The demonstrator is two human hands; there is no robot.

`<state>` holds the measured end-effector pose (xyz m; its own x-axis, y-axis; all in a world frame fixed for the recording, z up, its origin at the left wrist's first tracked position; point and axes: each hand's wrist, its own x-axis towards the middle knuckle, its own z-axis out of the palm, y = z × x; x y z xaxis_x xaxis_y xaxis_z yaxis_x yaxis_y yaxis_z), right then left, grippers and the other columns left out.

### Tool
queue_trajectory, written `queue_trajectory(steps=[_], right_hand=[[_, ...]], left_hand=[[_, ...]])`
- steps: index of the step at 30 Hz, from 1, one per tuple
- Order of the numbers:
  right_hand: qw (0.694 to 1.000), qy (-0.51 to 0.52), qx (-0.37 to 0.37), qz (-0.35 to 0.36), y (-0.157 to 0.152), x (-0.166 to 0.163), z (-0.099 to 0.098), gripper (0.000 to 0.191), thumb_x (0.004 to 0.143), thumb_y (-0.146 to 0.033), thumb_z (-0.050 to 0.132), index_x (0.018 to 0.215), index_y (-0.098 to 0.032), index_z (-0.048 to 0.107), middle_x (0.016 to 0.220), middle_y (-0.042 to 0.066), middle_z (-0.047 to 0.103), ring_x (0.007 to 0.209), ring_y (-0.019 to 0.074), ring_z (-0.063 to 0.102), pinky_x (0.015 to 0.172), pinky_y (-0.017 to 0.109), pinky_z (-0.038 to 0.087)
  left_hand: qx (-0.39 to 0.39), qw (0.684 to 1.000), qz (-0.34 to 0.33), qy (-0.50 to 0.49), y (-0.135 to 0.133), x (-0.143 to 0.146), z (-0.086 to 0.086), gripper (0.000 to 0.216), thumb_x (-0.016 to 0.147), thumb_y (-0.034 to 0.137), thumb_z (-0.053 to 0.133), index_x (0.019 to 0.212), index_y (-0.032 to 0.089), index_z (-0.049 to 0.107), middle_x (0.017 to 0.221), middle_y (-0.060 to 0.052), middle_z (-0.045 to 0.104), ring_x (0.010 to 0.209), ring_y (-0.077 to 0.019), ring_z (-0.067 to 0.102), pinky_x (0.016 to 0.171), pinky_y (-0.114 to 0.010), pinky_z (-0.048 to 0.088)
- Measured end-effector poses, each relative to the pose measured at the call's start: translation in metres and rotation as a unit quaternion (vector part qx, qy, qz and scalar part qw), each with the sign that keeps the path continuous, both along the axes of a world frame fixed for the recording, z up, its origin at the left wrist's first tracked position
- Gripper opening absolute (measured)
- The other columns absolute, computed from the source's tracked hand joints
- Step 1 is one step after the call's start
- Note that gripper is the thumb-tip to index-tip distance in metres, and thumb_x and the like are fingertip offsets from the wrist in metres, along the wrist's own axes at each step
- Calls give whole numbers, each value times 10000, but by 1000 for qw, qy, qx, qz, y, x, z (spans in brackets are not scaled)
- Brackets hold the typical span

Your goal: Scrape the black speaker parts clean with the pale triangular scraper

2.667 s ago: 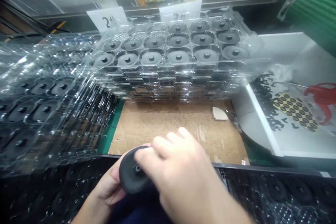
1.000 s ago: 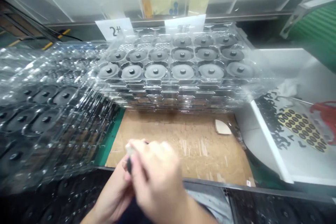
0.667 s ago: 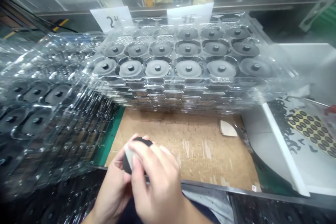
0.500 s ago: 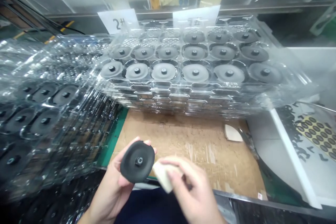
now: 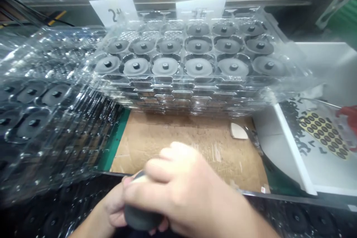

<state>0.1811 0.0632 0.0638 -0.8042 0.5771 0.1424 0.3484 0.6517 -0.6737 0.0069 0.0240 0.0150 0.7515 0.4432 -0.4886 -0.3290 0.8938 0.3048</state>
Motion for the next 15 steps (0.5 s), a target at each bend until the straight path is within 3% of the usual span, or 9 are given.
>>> queue_trajectory(steps=[3, 5, 8, 10, 12, 15], right_hand=[[999, 37, -1, 1, -11, -3, -3, 263, 861, -154, 461, 1071, -264, 575, 754, -18, 560, 646, 113, 476, 603, 264, 345], [997, 10, 34, -71, -24, -2, -6, 280, 845, -119, 431, 1072, -184, 580, 714, 16, 579, 610, 135, 506, 574, 281, 381], [982, 2, 84, -167, -45, 3, -11, 246, 841, -137, 462, 1042, -159, 602, 680, 39, 617, 594, 158, 559, 612, 299, 454], [979, 35, 23, -197, -54, 7, -16, 225, 836, -152, 501, 1021, -213, 615, 667, 11, 622, 592, 139, 581, 614, 263, 485], [968, 84, -80, -221, -57, 11, -25, 211, 831, -176, 524, 996, -259, 626, 687, -11, 632, 596, 118, 599, 558, 209, 493], [908, 164, -157, -351, -54, 16, -40, 179, 842, -231, 522, 973, -277, 635, 862, -6, 683, 733, 136, 650, 584, 184, 519]], left_hand=[[21, 998, 54, 12, -1, 0, 1, 189, 700, 165, 639, 884, 149, 681, 749, -34, 680, 705, -138, 626, 661, -228, 468], [26, 994, 96, 43, 0, 0, 2, 257, 639, 133, 708, 890, 177, 683, 807, -17, 680, 760, -117, 616, 712, -201, 445], [21, 990, 125, 57, 3, 0, 5, 491, 466, 268, 820, 930, 194, 678, 880, -31, 684, 818, -151, 623, 778, -231, 441], [34, 990, 129, 51, 5, 0, 6, 580, 405, 344, 825, 944, 193, 676, 892, -51, 687, 831, -189, 628, 794, -275, 447], [54, 986, 144, 61, 5, 1, 7, 586, 415, 315, 830, 964, 196, 666, 905, -56, 690, 855, -187, 623, 800, -264, 440], [70, 983, 157, 68, 2, 1, 8, 594, 417, 268, 838, 976, 194, 653, 941, -58, 682, 866, -173, 616, 792, -236, 429]])
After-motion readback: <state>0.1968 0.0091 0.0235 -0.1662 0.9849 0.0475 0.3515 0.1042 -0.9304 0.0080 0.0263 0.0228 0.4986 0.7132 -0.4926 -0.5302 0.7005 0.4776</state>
